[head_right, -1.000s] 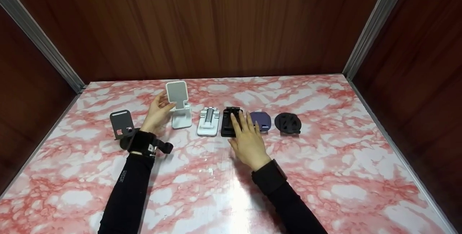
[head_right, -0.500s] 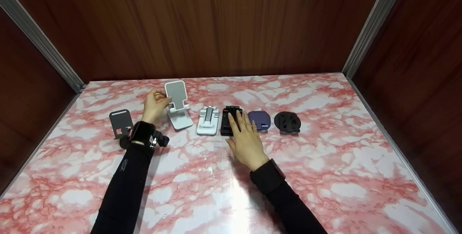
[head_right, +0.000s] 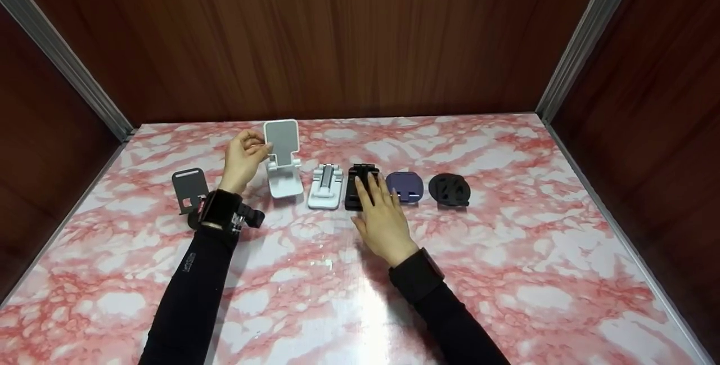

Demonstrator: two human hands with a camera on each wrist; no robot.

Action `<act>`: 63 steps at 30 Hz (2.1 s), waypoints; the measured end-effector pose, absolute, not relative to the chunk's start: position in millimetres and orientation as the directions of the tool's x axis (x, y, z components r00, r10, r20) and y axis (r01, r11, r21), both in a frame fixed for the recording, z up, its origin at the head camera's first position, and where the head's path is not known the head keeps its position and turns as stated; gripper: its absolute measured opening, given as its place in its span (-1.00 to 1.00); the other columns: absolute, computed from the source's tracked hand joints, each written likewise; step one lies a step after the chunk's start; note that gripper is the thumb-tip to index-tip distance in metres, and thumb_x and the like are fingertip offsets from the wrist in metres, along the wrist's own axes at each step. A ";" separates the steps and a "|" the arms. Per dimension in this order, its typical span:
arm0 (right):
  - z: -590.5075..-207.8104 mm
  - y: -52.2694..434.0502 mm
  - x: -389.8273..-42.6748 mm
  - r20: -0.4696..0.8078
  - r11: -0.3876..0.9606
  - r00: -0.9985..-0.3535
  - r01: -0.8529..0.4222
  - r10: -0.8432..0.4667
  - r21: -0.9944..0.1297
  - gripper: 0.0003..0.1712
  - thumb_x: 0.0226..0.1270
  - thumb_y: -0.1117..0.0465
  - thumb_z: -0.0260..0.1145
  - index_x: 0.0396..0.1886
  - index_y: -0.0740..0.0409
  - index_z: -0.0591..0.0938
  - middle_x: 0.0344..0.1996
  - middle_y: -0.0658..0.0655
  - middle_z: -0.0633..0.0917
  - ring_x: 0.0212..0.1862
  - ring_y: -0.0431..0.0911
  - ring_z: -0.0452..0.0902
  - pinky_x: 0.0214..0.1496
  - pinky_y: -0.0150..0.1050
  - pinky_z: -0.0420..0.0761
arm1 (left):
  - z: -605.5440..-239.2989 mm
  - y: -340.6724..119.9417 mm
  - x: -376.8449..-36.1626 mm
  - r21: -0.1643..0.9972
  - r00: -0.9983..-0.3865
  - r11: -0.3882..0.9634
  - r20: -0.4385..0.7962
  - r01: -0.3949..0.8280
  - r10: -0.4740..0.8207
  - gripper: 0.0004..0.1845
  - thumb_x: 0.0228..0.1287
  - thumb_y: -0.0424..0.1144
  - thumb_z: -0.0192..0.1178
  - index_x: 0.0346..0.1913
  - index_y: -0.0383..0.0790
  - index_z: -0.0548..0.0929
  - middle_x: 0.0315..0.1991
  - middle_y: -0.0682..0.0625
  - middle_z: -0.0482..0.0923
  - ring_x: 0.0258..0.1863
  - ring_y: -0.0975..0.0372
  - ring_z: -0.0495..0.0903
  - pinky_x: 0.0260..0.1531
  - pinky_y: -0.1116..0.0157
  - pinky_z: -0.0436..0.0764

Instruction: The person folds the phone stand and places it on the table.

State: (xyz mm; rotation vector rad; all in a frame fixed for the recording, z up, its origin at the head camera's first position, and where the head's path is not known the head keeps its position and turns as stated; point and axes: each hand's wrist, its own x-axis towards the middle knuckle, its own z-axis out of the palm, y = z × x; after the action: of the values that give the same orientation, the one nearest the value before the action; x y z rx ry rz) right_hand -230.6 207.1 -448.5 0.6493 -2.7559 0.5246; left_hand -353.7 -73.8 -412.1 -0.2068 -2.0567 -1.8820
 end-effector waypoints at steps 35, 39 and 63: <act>-449.3 183.5 -225.8 0.006 0.062 -0.883 -0.039 -0.470 -0.997 -0.35 0.50 0.19 0.13 0.40 0.49 0.21 0.17 0.35 0.52 0.11 0.05 0.54 0.24 -0.03 0.48 | -385.6 -33.6 -269.6 0.923 -0.894 -0.087 0.386 0.376 0.229 -0.83 0.21 -0.56 0.23 -0.17 -0.47 0.49 -0.28 -0.17 0.62 -0.29 0.17 0.65 -0.20 0.22 0.68; -449.8 181.3 -224.5 -0.070 -0.178 -0.874 0.176 -0.481 -0.968 -0.50 0.47 0.34 0.12 0.31 0.50 0.34 -0.05 0.19 0.67 -0.13 -0.08 0.65 0.11 -0.06 0.59 | -383.7 -30.8 -261.9 0.921 -0.888 -0.084 0.390 0.381 0.244 -0.82 0.21 -0.56 0.23 -0.17 -0.48 0.48 -0.26 -0.19 0.62 -0.25 0.13 0.65 -0.17 0.20 0.68; -440.7 181.0 -219.7 -0.071 -0.246 -0.852 0.229 -0.519 -0.942 -0.49 0.43 0.43 0.13 0.30 0.54 0.31 0.02 0.31 0.63 -0.14 0.01 0.68 0.07 -0.08 0.60 | -376.7 -36.4 -256.3 0.862 -0.835 0.025 0.483 0.506 0.264 -0.43 0.10 -0.52 0.36 0.21 -0.48 0.45 0.07 -0.30 0.57 0.10 0.01 0.56 0.13 0.23 0.53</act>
State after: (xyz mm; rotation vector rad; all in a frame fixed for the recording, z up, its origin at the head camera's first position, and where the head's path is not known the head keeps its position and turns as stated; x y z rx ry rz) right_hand -219.7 181.0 -440.7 0.4796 -2.1115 2.9090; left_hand -256.3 -36.4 -376.7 -0.8048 -2.1048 -1.9083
